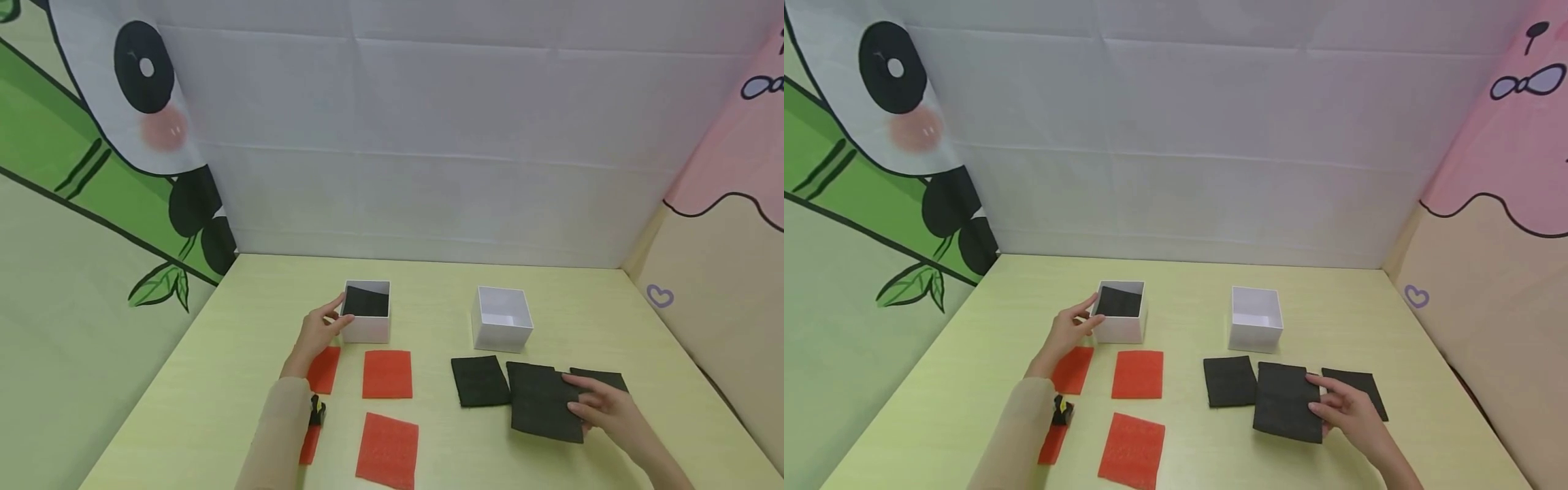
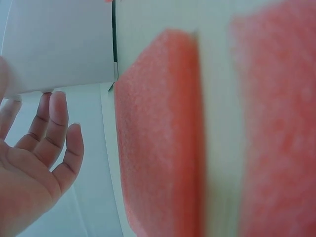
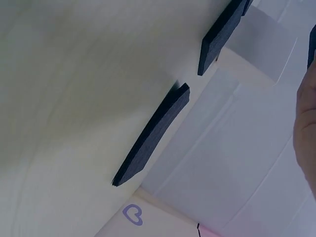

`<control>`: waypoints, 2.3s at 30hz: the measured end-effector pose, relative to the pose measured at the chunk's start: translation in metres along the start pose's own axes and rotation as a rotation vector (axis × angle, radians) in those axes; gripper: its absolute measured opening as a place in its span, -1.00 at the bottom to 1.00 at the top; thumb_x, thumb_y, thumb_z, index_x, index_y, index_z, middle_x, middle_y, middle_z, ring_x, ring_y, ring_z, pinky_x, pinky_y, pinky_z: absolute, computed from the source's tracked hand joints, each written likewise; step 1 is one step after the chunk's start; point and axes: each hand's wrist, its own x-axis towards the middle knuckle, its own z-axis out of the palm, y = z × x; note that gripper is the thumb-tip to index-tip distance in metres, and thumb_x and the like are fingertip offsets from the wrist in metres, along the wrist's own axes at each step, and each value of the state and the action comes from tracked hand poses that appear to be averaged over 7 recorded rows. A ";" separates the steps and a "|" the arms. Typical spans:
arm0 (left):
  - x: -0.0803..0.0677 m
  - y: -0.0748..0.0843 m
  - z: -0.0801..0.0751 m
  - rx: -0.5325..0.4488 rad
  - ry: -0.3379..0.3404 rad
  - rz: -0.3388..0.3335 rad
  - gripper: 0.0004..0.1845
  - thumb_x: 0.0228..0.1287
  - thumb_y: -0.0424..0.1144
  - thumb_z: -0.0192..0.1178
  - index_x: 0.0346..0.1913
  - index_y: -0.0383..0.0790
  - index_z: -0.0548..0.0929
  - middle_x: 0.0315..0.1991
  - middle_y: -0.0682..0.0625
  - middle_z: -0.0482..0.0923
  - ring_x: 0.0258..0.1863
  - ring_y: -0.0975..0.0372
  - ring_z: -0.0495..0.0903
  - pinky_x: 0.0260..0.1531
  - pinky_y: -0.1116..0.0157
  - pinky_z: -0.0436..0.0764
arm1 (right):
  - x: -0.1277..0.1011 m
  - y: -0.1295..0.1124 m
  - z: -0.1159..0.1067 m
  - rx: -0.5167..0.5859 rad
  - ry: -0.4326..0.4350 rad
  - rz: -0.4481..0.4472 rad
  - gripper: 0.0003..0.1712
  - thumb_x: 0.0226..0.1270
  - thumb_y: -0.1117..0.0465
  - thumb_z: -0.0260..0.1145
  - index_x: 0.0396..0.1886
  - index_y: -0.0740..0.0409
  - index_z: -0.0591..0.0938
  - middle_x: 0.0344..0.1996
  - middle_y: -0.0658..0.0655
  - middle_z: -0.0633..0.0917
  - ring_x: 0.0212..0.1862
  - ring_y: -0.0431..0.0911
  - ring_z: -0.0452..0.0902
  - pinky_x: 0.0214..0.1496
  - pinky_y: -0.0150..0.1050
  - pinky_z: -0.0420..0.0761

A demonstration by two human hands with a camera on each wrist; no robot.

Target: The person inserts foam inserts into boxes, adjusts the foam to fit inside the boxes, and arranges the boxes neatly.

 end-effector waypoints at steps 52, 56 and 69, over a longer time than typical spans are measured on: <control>0.008 0.023 -0.016 0.204 -0.088 -0.104 -0.28 -0.02 0.01 0.31 0.26 -0.01 0.33 -0.34 -0.11 0.50 -0.45 0.13 0.48 -0.53 0.33 0.38 | 0.116 -0.021 0.084 0.112 -0.001 -0.026 -0.52 0.25 0.42 0.12 0.14 0.53 0.30 -0.58 0.06 0.53 -0.63 -0.18 0.45 -0.55 -0.20 0.52; 0.009 0.026 -0.017 0.221 -0.085 -0.099 -0.29 -0.03 0.00 0.32 0.24 -0.06 0.37 -0.40 -0.08 0.50 -0.45 0.14 0.46 -0.50 0.33 0.40 | 0.130 -0.022 0.093 0.129 0.021 -0.011 -0.55 0.25 0.43 0.11 0.13 0.52 0.32 -0.52 0.06 0.56 -0.60 -0.20 0.44 -0.53 -0.27 0.52; 0.014 0.027 -0.020 0.265 -0.122 -0.052 -0.37 0.05 -0.04 0.28 0.22 -0.11 0.40 -0.34 -0.07 0.50 -0.40 0.15 0.46 -0.41 0.27 0.43 | 0.155 -0.031 0.106 0.135 -0.022 -0.022 -0.55 0.27 0.41 0.11 0.15 0.45 0.33 -0.50 0.18 0.55 -0.60 -0.17 0.47 -0.49 -0.28 0.53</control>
